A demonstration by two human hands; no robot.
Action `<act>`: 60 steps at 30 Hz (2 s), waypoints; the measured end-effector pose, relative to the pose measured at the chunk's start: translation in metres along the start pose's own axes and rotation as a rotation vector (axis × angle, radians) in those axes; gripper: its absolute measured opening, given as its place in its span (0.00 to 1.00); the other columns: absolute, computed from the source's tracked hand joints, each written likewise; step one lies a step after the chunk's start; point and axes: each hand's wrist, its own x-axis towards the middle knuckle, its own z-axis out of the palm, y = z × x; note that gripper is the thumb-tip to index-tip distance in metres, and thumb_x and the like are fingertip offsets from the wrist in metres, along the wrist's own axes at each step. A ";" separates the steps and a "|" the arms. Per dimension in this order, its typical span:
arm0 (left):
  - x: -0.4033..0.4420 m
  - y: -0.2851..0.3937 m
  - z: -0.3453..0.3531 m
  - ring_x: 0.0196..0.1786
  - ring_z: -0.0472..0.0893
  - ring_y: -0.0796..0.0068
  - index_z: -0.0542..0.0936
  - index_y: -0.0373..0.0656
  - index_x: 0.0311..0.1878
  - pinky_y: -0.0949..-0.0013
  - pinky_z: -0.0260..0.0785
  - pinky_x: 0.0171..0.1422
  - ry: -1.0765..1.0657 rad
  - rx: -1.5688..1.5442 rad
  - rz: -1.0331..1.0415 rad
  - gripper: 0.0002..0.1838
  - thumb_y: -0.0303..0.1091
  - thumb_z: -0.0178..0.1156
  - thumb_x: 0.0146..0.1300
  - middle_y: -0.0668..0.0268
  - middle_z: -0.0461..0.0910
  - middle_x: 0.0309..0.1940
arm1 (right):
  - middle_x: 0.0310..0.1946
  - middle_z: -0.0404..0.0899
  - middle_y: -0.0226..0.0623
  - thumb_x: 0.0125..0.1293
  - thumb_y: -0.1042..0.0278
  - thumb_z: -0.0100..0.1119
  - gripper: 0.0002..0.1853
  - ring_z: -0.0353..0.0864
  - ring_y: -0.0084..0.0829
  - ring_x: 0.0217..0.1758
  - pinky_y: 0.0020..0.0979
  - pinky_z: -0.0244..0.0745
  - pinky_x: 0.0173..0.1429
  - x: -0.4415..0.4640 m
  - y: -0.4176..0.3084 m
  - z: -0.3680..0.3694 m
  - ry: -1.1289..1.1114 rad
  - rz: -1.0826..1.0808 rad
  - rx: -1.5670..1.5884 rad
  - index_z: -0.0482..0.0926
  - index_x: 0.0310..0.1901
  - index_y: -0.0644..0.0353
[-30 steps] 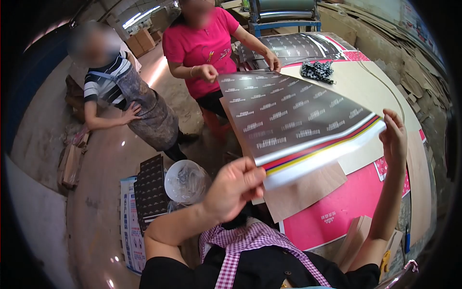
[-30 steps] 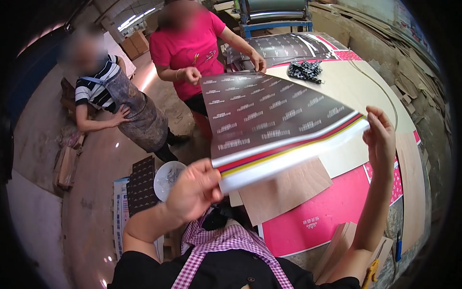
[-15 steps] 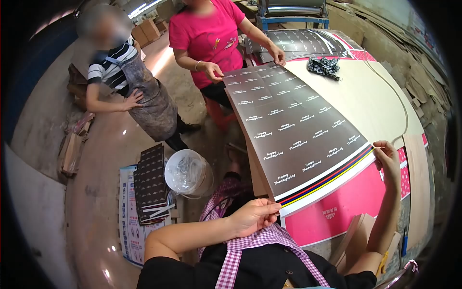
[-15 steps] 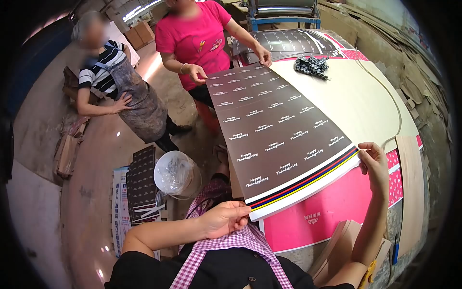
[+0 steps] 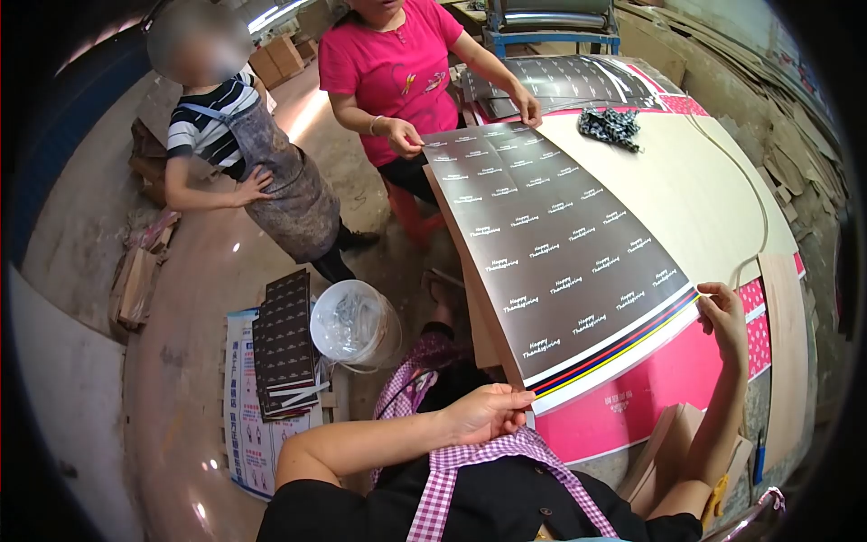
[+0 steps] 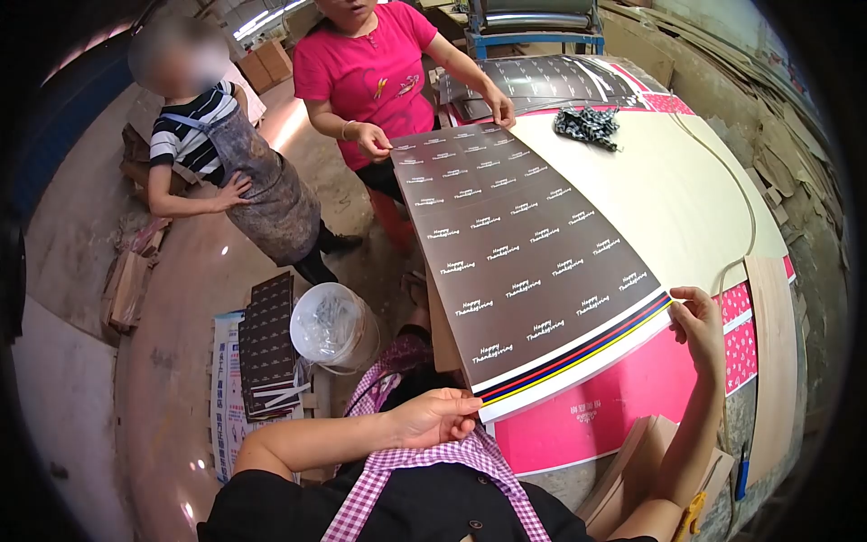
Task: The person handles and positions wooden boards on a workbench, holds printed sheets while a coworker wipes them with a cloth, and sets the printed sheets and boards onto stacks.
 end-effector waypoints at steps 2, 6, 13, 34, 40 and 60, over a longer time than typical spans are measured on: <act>0.001 0.000 -0.003 0.28 0.73 0.85 0.75 0.41 0.40 0.80 0.64 0.32 -0.020 0.005 0.003 0.06 0.34 0.56 0.67 0.73 0.74 0.28 | 0.22 0.73 0.28 0.63 0.75 0.54 0.11 0.68 0.14 0.19 0.16 0.62 0.20 0.000 0.001 0.001 0.006 -0.006 0.007 0.74 0.46 0.66; -0.005 0.006 0.006 0.28 0.74 0.84 0.76 0.41 0.42 0.80 0.63 0.33 -0.099 -0.008 0.034 0.07 0.33 0.56 0.67 0.72 0.76 0.29 | 0.23 0.73 0.27 0.64 0.74 0.54 0.11 0.68 0.13 0.20 0.16 0.62 0.21 -0.001 0.006 0.001 0.063 -0.095 0.098 0.74 0.47 0.66; -0.010 0.010 0.011 0.28 0.77 0.83 0.76 0.42 0.41 0.80 0.67 0.33 -0.156 -0.014 0.050 0.05 0.32 0.56 0.66 0.71 0.77 0.28 | 0.25 0.74 0.26 0.65 0.73 0.54 0.11 0.66 0.12 0.20 0.15 0.60 0.20 -0.003 -0.009 -0.001 0.059 -0.172 0.199 0.74 0.47 0.66; -0.014 0.005 0.010 0.28 0.76 0.84 0.76 0.42 0.42 0.80 0.66 0.34 -0.129 0.017 0.117 0.06 0.33 0.56 0.67 0.71 0.77 0.27 | 0.24 0.73 0.25 0.65 0.73 0.55 0.10 0.65 0.11 0.19 0.14 0.59 0.20 -0.005 0.000 0.000 0.054 -0.184 0.267 0.74 0.46 0.65; -0.014 0.004 0.010 0.28 0.75 0.84 0.76 0.42 0.42 0.80 0.67 0.34 -0.122 0.014 0.123 0.06 0.33 0.56 0.66 0.71 0.77 0.27 | 0.24 0.73 0.25 0.65 0.73 0.54 0.09 0.66 0.11 0.19 0.14 0.60 0.20 -0.005 -0.001 0.001 0.063 -0.168 0.261 0.74 0.46 0.65; -0.014 0.004 0.011 0.29 0.76 0.84 0.76 0.43 0.44 0.80 0.68 0.36 -0.079 0.006 0.116 0.07 0.33 0.56 0.67 0.72 0.78 0.29 | 0.23 0.72 0.26 0.64 0.73 0.53 0.09 0.66 0.13 0.18 0.15 0.60 0.20 -0.009 -0.006 0.006 0.087 -0.158 0.236 0.74 0.45 0.66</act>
